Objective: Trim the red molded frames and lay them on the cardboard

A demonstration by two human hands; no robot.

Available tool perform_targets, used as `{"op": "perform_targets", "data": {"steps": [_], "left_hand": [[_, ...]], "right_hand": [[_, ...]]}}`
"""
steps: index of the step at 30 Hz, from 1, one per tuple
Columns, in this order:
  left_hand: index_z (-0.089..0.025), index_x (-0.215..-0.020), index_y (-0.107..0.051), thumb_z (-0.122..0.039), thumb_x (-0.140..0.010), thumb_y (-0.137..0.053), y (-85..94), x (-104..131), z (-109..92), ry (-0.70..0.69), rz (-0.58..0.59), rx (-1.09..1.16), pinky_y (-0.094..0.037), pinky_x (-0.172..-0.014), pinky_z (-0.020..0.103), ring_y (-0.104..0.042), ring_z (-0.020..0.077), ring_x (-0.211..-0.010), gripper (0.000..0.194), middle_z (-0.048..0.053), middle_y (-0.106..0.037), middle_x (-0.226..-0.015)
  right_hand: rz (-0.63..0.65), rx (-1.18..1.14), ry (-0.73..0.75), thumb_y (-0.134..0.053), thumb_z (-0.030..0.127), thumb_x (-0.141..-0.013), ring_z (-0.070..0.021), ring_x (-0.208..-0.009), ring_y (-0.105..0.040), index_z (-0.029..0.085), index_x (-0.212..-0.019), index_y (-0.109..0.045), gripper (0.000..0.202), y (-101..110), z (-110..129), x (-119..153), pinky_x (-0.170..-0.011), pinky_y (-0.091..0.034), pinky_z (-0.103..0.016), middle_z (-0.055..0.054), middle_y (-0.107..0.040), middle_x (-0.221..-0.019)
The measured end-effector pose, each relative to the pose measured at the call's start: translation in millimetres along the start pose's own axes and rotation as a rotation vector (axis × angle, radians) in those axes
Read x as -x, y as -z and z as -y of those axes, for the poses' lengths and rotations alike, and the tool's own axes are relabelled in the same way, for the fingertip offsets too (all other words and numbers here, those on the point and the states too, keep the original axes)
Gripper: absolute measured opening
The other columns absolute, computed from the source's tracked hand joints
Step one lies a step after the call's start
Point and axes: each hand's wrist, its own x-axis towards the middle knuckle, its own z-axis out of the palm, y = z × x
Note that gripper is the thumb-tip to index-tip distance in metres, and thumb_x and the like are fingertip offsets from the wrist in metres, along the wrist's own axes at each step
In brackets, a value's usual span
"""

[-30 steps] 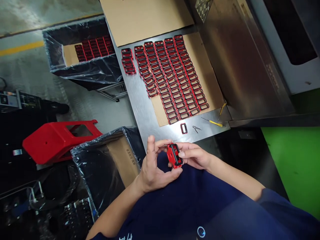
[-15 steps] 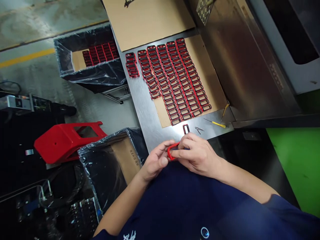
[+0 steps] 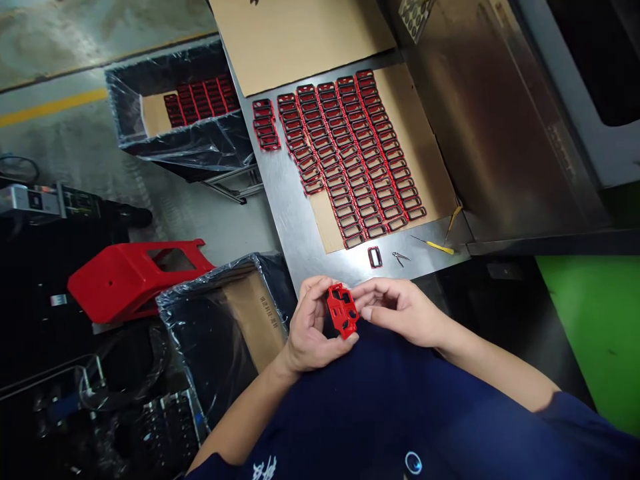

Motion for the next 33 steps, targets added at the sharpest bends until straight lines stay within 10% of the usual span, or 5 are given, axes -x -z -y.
{"op": "perform_targets", "data": {"steps": [13,18,22,28,33], "left_hand": [[-0.030,-0.141,-0.045,-0.033,-0.073,-0.084,2.7,4.8,9.4,0.100,-0.003,0.042,-0.052,-0.104,0.045,-0.056,0.0242,-0.119,0.079,0.010,-0.042,-0.129],[-0.028,-0.142,-0.045,-0.031,-0.073,-0.084,3.0,3.7,8.7,0.088,0.002,0.050,-0.054,-0.102,0.043,-0.059,0.0266,-0.121,0.079,0.011,-0.043,-0.132],[-0.028,-0.146,-0.040,-0.026,-0.076,-0.081,1.8,1.6,6.4,0.019,0.007,0.007,-0.057,-0.100,0.042,-0.061,0.0273,-0.121,0.081,0.013,-0.044,-0.136],[-0.028,-0.148,-0.037,-0.010,-0.070,-0.081,2.9,0.0,6.6,-0.259,-0.135,-0.352,-0.059,-0.097,0.045,-0.063,0.0269,-0.118,0.091,0.012,-0.049,-0.133],[-0.027,-0.146,-0.039,-0.015,-0.072,-0.082,1.4,0.3,4.4,-0.210,-0.141,-0.342,-0.060,-0.095,0.044,-0.066,0.0270,-0.115,0.087,0.012,-0.050,-0.130]], "right_hand": [[-0.004,-0.138,-0.075,-0.070,0.034,-0.085,-0.0112,-0.073,-0.064,0.012,-0.109,-0.060,0.033,-6.9,-5.5,-5.9,-0.072,-0.052,-0.022,-0.003,-0.068,-0.086],[-0.196,0.404,0.339,-0.063,0.020,-0.087,-0.0113,-0.073,-0.061,0.014,-0.110,-0.061,0.024,-9.2,4.1,1.5,-0.073,-0.049,-0.024,-0.001,-0.064,-0.083],[-0.081,0.903,0.633,-0.051,0.014,-0.087,-0.0124,-0.064,-0.052,0.013,-0.115,-0.064,0.030,-10.6,13.7,11.7,-0.062,-0.041,-0.025,-0.001,-0.059,-0.076],[0.059,1.274,0.480,-0.049,0.015,-0.087,-0.0165,-0.061,-0.052,0.008,-0.137,-0.055,0.051,-16.8,26.1,19.4,-0.056,-0.037,-0.028,-0.003,-0.060,-0.075],[0.062,0.887,0.347,-0.050,0.010,-0.085,-0.0132,-0.068,-0.061,0.017,-0.126,-0.066,0.045,-15.4,23.8,13.3,-0.063,-0.045,-0.022,-0.002,-0.067,-0.082]]}}
